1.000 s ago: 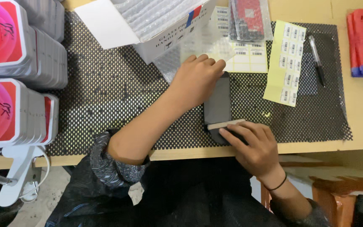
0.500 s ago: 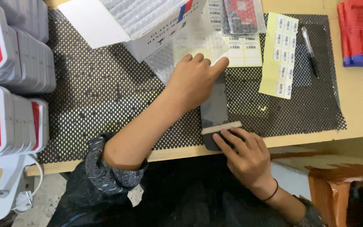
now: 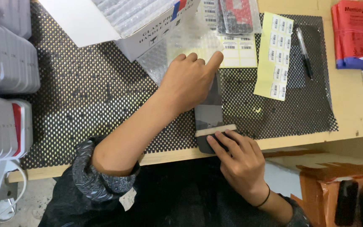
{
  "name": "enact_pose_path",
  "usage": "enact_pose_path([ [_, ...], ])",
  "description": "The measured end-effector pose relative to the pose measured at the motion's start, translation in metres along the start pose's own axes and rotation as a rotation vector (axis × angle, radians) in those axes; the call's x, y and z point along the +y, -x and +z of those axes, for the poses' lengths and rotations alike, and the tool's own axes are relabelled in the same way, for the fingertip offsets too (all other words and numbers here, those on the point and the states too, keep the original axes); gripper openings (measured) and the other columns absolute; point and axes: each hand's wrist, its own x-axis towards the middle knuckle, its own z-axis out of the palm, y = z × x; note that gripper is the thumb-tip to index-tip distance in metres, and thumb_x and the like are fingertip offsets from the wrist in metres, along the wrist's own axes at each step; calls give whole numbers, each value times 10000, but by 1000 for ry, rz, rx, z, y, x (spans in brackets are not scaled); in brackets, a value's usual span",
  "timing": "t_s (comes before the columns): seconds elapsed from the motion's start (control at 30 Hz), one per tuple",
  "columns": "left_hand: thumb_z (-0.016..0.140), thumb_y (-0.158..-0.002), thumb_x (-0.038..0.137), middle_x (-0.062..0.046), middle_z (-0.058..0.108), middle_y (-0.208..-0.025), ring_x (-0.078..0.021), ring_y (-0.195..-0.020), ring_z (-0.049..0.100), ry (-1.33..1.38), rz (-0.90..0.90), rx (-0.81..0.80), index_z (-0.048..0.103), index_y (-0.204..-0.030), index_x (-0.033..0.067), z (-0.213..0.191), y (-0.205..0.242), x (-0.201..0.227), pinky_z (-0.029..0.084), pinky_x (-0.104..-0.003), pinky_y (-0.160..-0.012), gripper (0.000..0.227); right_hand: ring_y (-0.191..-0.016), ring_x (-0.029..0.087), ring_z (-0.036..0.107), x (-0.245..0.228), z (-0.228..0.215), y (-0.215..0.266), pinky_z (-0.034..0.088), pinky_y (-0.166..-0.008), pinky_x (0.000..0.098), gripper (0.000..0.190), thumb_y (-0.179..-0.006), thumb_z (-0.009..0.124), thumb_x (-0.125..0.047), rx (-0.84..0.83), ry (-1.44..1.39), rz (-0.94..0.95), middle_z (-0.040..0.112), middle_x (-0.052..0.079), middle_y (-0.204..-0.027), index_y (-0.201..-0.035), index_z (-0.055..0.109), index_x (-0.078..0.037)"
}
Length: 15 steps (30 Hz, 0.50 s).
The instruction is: The person connects a small black cable to the bottom of a red smartphone screen assembly. They then peel off a protective film from the screen and place the assembly into a bubble wrap pouch. The person writes on a yellow label with a pen and affixes it to the pouch. Finally, they remove another screen from a pouch and connect a cable to it.
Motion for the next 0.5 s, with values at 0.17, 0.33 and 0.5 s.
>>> enact_pose_path([
  [0.17,526,-848,12,-77,619,-626,-338,-629,601,55,-31,-47,444,-1150,82,0,-2,1,415,-436,-398,321,-999,291,716,1,-3,-3,552,-816,431,459,-905,484,104,-5,-11,2,766,66,-1124,-1148,777,-152],
  [0.33,520,-871,7,-61,600,-594,-330,-603,584,63,-55,-73,442,-1154,91,0,-5,2,395,-433,-399,306,-1027,286,704,4,-7,-8,537,-828,427,465,-905,452,64,-49,4,-28,754,52,-1155,-1175,759,-159],
  [0.5,548,-814,-32,-59,583,-590,-345,-580,581,73,-59,-52,425,-1128,82,0,-4,3,395,-444,-394,357,-979,288,720,7,-5,-13,533,-774,408,464,-885,463,90,-19,0,-55,770,63,-1114,-1133,777,-145],
])
